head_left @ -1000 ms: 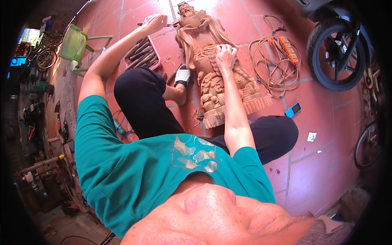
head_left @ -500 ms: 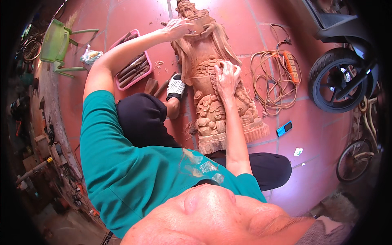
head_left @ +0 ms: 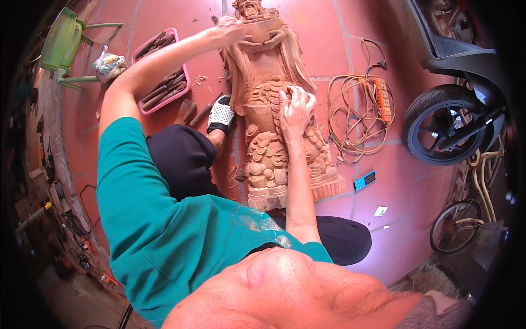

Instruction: The person carves a wooden sculpture using a chisel and mallet. They repeatedly strike the chisel to shape the wood, occasionally adjusting the sculpture's position.

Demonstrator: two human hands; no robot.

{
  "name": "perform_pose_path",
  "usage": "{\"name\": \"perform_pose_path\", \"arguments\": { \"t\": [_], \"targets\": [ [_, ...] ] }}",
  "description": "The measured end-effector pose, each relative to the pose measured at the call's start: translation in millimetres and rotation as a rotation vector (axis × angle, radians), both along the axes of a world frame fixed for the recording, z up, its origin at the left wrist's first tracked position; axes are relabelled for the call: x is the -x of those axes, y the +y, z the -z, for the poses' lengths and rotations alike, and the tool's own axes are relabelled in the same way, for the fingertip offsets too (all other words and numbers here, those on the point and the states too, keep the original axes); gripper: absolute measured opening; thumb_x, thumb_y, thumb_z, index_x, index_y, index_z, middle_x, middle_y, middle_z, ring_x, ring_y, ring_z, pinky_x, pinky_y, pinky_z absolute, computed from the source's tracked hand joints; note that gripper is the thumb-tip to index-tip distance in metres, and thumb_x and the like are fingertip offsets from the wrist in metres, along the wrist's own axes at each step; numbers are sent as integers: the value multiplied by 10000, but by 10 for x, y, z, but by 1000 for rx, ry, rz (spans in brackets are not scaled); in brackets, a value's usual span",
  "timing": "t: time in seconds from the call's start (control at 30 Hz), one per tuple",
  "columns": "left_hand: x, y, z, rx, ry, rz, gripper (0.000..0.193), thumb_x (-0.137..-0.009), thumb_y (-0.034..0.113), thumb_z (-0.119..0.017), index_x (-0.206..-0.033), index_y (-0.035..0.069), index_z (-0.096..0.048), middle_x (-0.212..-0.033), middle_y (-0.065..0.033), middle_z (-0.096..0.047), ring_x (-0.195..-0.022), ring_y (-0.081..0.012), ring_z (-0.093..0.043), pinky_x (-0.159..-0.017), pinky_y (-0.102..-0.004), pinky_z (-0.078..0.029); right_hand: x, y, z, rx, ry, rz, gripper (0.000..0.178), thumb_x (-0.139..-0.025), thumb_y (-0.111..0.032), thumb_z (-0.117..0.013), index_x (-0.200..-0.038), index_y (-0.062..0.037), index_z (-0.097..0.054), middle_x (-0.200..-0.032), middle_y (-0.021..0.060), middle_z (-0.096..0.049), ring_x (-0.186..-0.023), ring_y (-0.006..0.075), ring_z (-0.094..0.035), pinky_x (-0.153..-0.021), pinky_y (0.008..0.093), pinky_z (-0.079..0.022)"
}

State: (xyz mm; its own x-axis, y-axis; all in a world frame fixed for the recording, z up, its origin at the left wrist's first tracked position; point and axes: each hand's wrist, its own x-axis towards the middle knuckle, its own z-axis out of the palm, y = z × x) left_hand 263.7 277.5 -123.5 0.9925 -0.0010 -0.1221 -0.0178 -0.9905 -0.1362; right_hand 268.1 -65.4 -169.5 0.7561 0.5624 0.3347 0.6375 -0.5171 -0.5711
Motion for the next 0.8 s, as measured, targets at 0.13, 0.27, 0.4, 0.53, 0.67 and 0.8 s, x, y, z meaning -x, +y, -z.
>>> {"name": "perform_pose_path", "arguments": {
  "t": [0.13,0.27,0.4,0.53,0.67,0.8],
  "targets": [
    [113,7,-70,187,-121,-92,154,-885,151,-616,-971,87,-726,-942,-136,-673,-899,-340,-703,-762,-474,-551,0,-3,1,7,-7,-5,357,-979,-331,-646,-1187,-42,-650,-1252,118,-606,-1217,384,-430,-1069,507,-356],
    [58,-188,122,188,-237,17,193,-921,155,-590,-1069,135,-712,-969,-129,-632,-920,-339,-683,-783,-461,-540,25,3,-21,2,27,-7,350,-978,-322,-647,-1191,-45,-647,-1251,117,-611,-1228,383,-425,-1075,510,-348],
    [-14,-162,220,145,-140,60,241,-863,109,-593,-1074,97,-709,-1011,-142,-636,-945,-349,-685,-778,-460,-545,15,-18,-33,-2,40,-5,346,-978,-322,-647,-1190,-49,-649,-1254,115,-613,-1237,377,-424,-1083,504,-346],
    [-98,-133,148,49,14,-3,216,-824,93,-623,-1018,70,-715,-942,-171,-667,-912,-353,-697,-757,-459,-549,12,-26,-39,20,46,-4,338,-981,-322,-643,-1189,-55,-653,-1261,109,-614,-1244,371,-425,-1092,495,-340],
    [-137,-198,28,179,-92,-59,76,-809,90,-646,-875,65,-673,-875,-156,-682,-874,-353,-692,-744,-470,-534,27,-30,-55,29,72,6,353,-984,-330,-639,-1212,-61,-642,-1270,101,-612,-1253,370,-418,-1098,491,-336],
    [10,-180,197,365,-148,-30,55,-848,113,-635,-830,62,-623,-868,-140,-672,-858,-345,-672,-739,-461,-512,56,-60,-46,39,92,0,354,-986,-324,-637,-1224,-63,-635,-1274,105,-610,-1262,370,-411,-1097,493,-334]
  ]
}}
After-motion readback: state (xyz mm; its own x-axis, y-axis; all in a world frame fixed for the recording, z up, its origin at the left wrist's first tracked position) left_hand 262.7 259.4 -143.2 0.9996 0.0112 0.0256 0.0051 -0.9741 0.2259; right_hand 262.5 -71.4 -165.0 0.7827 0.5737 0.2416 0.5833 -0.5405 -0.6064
